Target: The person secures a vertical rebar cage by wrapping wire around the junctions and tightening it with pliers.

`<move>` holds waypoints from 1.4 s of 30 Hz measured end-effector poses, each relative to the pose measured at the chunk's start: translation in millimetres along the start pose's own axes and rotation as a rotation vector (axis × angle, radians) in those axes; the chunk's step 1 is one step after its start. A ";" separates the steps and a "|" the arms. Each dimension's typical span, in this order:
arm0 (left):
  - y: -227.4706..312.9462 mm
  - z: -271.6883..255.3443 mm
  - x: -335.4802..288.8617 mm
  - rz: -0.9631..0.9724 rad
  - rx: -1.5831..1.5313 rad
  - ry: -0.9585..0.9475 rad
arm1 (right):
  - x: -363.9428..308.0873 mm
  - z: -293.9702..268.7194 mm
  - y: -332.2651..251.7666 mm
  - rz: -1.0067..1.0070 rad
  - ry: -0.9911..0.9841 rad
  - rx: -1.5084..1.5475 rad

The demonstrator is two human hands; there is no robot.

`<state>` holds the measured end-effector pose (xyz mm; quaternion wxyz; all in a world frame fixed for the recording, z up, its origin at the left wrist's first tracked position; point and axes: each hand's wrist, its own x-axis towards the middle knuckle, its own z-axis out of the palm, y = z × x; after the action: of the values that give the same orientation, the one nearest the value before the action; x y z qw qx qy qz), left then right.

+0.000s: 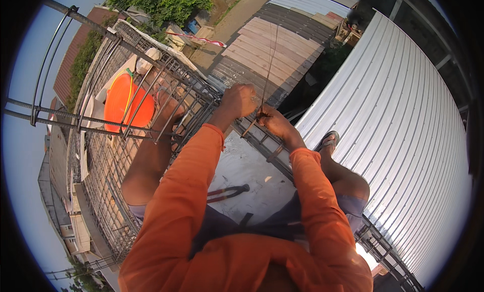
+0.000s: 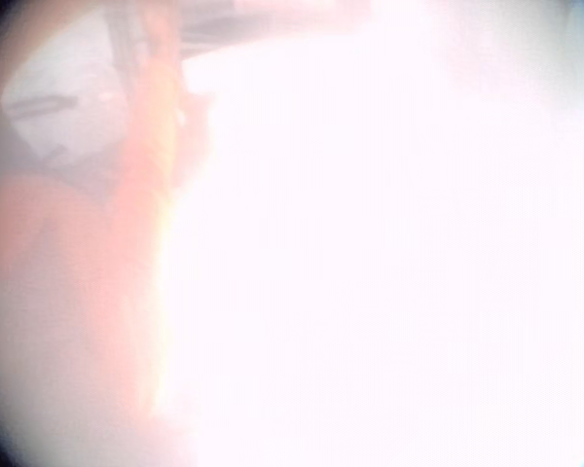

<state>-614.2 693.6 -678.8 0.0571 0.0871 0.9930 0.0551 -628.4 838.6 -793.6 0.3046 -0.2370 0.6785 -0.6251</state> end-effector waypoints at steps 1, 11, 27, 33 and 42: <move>-8.9 -5.2 5.1 -0.108 -0.272 0.038 | -1.4 0.5 0.2 0.000 0.007 0.004; 1.9 12.9 31.3 -0.489 -1.586 -0.053 | -12.4 3.7 -57.3 0.114 0.116 -0.500; -12.5 31.1 -34.6 -0.777 -1.927 0.298 | -12.5 -9.8 -53.4 -0.068 0.120 -0.422; -14.5 64.9 -64.2 -0.686 -2.041 0.495 | -9.9 -14.4 -33.1 -0.126 0.053 -0.280; 66.1 59.9 -88.9 -0.349 -1.170 0.501 | 13.3 -10.7 -8.6 -0.052 0.052 0.000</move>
<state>-508.8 748.3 -720.7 -0.1299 -0.1358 0.7820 0.5942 -645.8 835.8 -786.3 0.2703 -0.2382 0.6797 -0.6389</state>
